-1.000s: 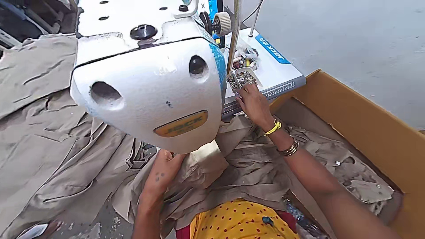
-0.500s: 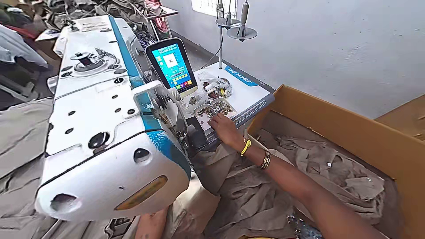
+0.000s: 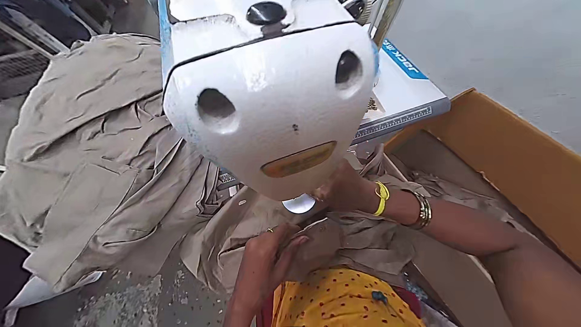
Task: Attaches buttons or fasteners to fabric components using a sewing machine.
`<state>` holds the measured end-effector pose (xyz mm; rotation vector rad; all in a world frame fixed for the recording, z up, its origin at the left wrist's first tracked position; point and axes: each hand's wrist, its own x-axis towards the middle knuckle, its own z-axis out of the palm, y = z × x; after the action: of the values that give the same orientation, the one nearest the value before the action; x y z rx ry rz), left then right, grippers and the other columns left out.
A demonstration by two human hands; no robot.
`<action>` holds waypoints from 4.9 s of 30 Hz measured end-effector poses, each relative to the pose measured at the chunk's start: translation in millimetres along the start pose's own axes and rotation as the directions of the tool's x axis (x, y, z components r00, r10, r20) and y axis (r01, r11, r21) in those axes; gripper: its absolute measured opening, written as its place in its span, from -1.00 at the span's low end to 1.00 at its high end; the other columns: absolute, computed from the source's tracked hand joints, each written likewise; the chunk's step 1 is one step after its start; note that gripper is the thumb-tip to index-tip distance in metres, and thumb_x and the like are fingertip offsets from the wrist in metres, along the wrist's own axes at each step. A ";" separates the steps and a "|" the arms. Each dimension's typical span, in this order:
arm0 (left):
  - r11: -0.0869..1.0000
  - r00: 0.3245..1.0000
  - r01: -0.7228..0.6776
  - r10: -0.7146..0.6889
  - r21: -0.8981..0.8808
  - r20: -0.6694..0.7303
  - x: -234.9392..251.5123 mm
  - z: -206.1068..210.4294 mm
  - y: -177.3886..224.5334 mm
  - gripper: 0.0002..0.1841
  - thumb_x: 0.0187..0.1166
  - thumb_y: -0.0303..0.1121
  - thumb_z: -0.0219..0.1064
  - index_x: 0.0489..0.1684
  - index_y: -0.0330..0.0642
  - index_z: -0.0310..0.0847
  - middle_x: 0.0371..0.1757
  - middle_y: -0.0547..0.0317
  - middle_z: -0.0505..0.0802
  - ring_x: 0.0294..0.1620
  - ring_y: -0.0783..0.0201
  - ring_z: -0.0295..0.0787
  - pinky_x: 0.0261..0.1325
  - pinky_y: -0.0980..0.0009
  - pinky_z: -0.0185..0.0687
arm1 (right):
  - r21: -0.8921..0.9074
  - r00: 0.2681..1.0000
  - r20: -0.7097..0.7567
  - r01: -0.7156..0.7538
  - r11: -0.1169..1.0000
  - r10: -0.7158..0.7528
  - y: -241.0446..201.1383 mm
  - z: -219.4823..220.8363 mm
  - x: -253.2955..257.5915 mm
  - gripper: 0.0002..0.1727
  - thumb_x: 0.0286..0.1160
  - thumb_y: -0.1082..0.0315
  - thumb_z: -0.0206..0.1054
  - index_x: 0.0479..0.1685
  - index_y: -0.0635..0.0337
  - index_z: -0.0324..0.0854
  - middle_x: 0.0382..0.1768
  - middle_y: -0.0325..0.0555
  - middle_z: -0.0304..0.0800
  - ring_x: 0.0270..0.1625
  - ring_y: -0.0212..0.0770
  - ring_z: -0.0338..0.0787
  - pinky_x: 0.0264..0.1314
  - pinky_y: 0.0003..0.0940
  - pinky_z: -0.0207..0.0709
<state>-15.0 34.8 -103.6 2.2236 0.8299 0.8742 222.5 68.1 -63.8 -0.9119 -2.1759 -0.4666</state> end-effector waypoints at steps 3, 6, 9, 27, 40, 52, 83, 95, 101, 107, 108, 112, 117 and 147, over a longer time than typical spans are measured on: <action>0.987 0.997 0.069 -0.074 -0.144 -0.029 -2.9 -6.3 0.3 -0.69 0.69 -0.11 0.30 -0.18 -0.20 0.72 -0.39 0.31 0.84 -0.37 0.77 0.67 -0.25 0.83 0.55 | 0.401 0.899 0.179 -0.437 0.805 0.399 -0.7 -1.3 -8.0 -0.85 0.38 0.34 0.46 -0.43 0.22 0.72 -0.39 -0.15 0.79 -0.21 -0.39 0.77 -0.14 -0.53 0.61; 0.966 0.992 0.098 -0.113 -0.240 -0.049 -3.2 -5.7 -1.9 -0.73 0.67 -0.14 0.32 -0.21 -0.19 0.69 -0.44 0.37 0.78 -0.44 0.81 0.60 -0.34 0.86 0.49 | 0.497 0.605 0.501 -0.787 0.366 0.619 -0.8 -2.5 -1.7 -0.70 0.25 0.31 0.62 -0.46 0.12 0.51 -0.58 -0.42 0.50 -0.50 -0.64 0.46 -0.40 -0.70 0.32; 0.972 0.994 0.083 -0.097 -0.221 -0.054 0.7 -7.4 -2.9 -0.75 0.67 -0.16 0.32 -0.21 -0.18 0.67 -0.45 0.38 0.77 -0.45 0.80 0.59 -0.36 0.86 0.48 | 0.479 0.525 0.564 -0.837 0.264 0.637 0.2 -0.6 5.6 -0.72 0.32 0.38 0.57 -0.45 0.09 0.48 -0.61 -0.47 0.44 -0.54 -0.66 0.41 -0.43 -0.72 0.29; 0.822 0.851 0.435 -0.509 -0.366 -0.131 65.8 -16.7 -14.5 -0.86 0.57 -0.42 0.32 -0.02 -0.23 0.64 -0.28 0.35 0.85 -0.25 0.61 0.80 -0.11 0.61 0.74 | 0.197 0.975 -0.073 -0.191 0.962 0.208 -38.5 8.1 -65.3 -0.57 0.79 0.03 0.19 0.11 0.19 0.81 0.06 0.00 0.91 0.29 -0.11 0.82 0.56 -0.22 0.54; 0.521 0.816 0.487 -0.558 -0.701 0.152 45.6 -42.6 -77.5 -0.73 0.75 -0.36 0.01 -0.22 0.07 0.67 -0.32 0.49 0.90 -0.25 0.61 0.84 -0.08 0.59 0.79 | -0.158 0.731 -0.011 -0.675 0.721 0.682 72.0 -32.2 -91.7 -0.72 0.68 0.25 0.28 0.03 0.21 0.84 0.06 0.05 0.88 0.21 0.07 0.82 0.25 0.02 0.68; 0.379 0.865 0.421 -0.441 -0.824 0.240 21.1 -24.1 -108.8 -0.71 0.38 0.04 0.56 -0.14 0.10 0.85 -0.21 0.38 0.95 -0.18 0.56 0.87 -0.04 0.58 0.79 | -0.396 0.664 0.095 -0.658 0.640 0.742 150.1 -29.3 -107.0 -0.67 0.40 0.37 0.54 0.13 0.26 0.79 0.16 0.24 0.72 0.18 0.32 0.69 0.11 0.18 0.59; 0.996 0.947 -0.073 0.055 0.045 0.317 -23.0 43.7 -7.1 -0.82 0.63 -0.24 0.31 -0.14 -0.06 0.82 -0.26 0.14 0.90 -0.23 0.16 0.88 -0.13 0.15 0.81 | 0.516 0.705 0.322 -0.690 0.508 0.632 13.6 -23.5 -5.4 -0.92 0.40 0.50 0.46 -0.19 0.21 0.76 -0.29 -0.32 0.85 -0.30 -0.64 0.76 -0.21 -0.69 0.67; 1.000 0.911 0.008 -0.008 0.003 0.411 -39.8 64.9 -3.0 -0.77 0.67 -0.18 0.31 -0.13 -0.09 0.85 -0.27 0.11 0.90 -0.23 0.13 0.89 -0.11 0.11 0.81 | -0.046 0.440 0.079 -0.895 0.444 0.895 138.3 -38.9 -62.5 -0.81 0.59 0.37 0.34 0.01 0.29 0.73 -0.21 0.06 0.85 -0.19 -0.01 0.84 -0.06 0.02 0.67; 0.999 0.907 -0.028 0.011 0.033 0.420 -34.4 68.1 -0.8 -0.79 0.66 -0.22 0.31 -0.13 -0.08 0.86 -0.26 0.12 0.92 -0.23 0.11 0.91 -0.12 0.10 0.82 | -0.158 0.567 0.076 -0.805 0.571 0.820 133.1 -38.4 -66.9 -0.72 0.61 0.54 0.22 0.13 0.24 0.80 0.03 0.19 0.81 0.07 0.17 0.81 0.17 0.13 0.63; 0.987 0.823 0.155 -0.151 0.039 0.547 -30.0 62.8 13.8 -0.71 0.71 -0.29 0.25 -0.07 -0.33 0.84 -0.14 -0.16 0.92 -0.08 -0.14 0.92 0.10 -0.13 0.74 | -0.318 0.675 0.196 -0.643 0.697 0.712 140.2 -43.1 -101.3 -0.66 0.56 0.16 0.46 0.12 0.24 0.79 0.13 0.20 0.72 0.18 0.26 0.70 0.09 0.14 0.63; 0.993 0.837 0.117 -0.117 0.034 0.535 -33.1 66.7 9.5 -0.72 0.70 -0.29 0.26 -0.09 -0.31 0.85 -0.16 -0.14 0.93 -0.11 -0.11 0.93 0.06 -0.12 0.76 | -0.325 0.697 0.194 -0.618 0.716 0.690 142.1 -41.9 -103.7 -0.68 0.54 0.20 0.49 0.09 0.26 0.80 0.11 0.22 0.74 0.17 0.27 0.71 0.09 0.13 0.62; 0.996 0.841 0.085 -0.092 0.037 0.534 -39.2 73.0 -2.1 -0.77 0.67 -0.27 0.31 -0.07 -0.20 0.86 -0.19 -0.04 0.93 -0.14 -0.04 0.93 -0.02 -0.09 0.80 | -0.202 0.715 0.028 -0.681 0.704 0.699 139.4 -41.0 -102.2 -0.88 0.52 0.42 0.44 -0.13 0.28 0.80 -0.08 0.15 0.82 0.04 0.18 0.79 0.08 0.05 0.65; 0.995 0.836 0.091 -0.098 0.040 0.540 -35.7 76.4 -2.6 -0.78 0.67 -0.30 0.31 -0.09 -0.21 0.86 -0.17 -0.02 0.94 -0.12 0.00 0.93 0.02 -0.05 0.81 | -0.136 0.721 0.061 -0.679 0.721 0.690 135.5 -26.4 -79.6 -0.77 0.66 0.36 0.31 0.07 0.19 0.84 -0.07 0.08 0.87 0.05 0.07 0.85 0.09 -0.01 0.72; 0.986 0.779 0.147 -0.165 0.079 0.605 -22.3 87.3 -15.2 -0.73 0.70 -0.30 0.26 0.00 -0.25 0.85 -0.17 -0.07 0.94 -0.14 -0.02 0.93 0.03 -0.09 0.79 | -0.331 0.689 0.165 -0.636 0.697 0.706 160.2 -35.4 -86.2 -0.77 0.38 0.60 0.42 -0.12 0.11 0.88 -0.08 0.06 0.80 0.02 0.15 0.73 -0.09 0.01 0.53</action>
<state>31.7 2.0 -175.0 2.2126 0.6877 0.0300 398.3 117.6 -95.1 -1.9344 -1.8313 -0.2408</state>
